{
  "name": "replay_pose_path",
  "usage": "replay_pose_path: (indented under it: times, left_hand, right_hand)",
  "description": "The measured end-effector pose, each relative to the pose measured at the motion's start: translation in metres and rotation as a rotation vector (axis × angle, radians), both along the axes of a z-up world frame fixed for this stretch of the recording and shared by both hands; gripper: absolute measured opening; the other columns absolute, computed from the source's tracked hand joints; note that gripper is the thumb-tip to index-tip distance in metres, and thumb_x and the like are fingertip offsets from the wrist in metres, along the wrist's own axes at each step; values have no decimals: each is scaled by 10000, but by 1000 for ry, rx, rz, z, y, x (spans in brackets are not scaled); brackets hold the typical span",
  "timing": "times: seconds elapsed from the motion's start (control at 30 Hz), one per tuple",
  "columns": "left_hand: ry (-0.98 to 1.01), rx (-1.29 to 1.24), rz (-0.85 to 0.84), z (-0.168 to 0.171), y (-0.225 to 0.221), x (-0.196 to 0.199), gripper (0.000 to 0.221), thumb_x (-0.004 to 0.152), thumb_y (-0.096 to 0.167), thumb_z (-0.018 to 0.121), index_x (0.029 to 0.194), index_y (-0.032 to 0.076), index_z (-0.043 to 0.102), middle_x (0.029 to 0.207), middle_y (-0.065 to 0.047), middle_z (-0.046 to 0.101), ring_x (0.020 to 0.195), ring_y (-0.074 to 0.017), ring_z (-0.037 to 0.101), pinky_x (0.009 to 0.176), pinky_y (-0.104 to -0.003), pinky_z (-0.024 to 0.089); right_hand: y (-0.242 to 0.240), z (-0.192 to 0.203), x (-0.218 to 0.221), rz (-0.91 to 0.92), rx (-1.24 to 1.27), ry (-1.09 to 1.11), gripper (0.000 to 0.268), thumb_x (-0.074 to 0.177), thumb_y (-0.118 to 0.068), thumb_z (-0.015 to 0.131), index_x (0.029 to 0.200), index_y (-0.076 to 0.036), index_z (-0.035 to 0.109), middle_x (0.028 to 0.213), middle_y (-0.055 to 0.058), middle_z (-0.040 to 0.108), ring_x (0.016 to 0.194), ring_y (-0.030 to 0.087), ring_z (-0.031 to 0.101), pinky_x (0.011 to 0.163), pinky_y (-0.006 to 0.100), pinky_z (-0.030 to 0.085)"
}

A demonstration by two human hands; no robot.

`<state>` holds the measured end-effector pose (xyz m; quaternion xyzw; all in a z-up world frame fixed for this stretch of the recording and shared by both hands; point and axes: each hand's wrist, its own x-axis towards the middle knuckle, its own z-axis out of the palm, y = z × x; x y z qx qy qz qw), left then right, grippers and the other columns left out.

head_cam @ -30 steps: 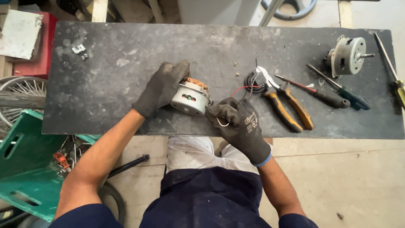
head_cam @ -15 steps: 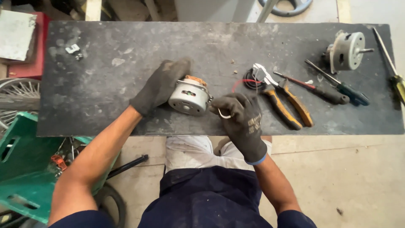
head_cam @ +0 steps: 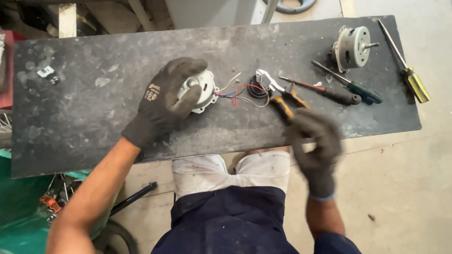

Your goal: Disassembling an electric motor to inspect the internal stator, rotor, and wiring.

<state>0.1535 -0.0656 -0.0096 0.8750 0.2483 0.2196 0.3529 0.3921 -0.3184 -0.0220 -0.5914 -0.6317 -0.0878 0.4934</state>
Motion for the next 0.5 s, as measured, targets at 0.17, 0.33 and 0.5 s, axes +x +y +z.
replay_pose_path:
  times: [0.17,0.33,0.5]
  left_hand:
    - [-117,415,-56,-6,0,-1,407,1069,262,446,1400,65,578,1376,-192,564,1247,-407,567,1024,-556,447]
    - [-79,630,-82,-7,-4,2,583,938,438,720,1394,117,549,1430,-170,546,1255,-400,583,958,-553,504]
    - [-17,697,-207,-10,17,7,783,872,565,788,1427,72,538,1401,-181,546,1203,-415,583,966,-559,531]
  right_hand:
    - [-22,30,52,-376,-108,-265,168,1077,233,716,1164,90,701,1170,257,718,1104,406,700,1004,476,554]
    - [-31,30,94,-384,-250,-328,144,1071,171,713,1182,81,728,1226,255,739,1091,397,707,954,463,518]
    - [-34,8,136,-335,-349,-454,129,1128,84,675,1242,144,676,1266,310,699,1152,469,666,1033,530,524]
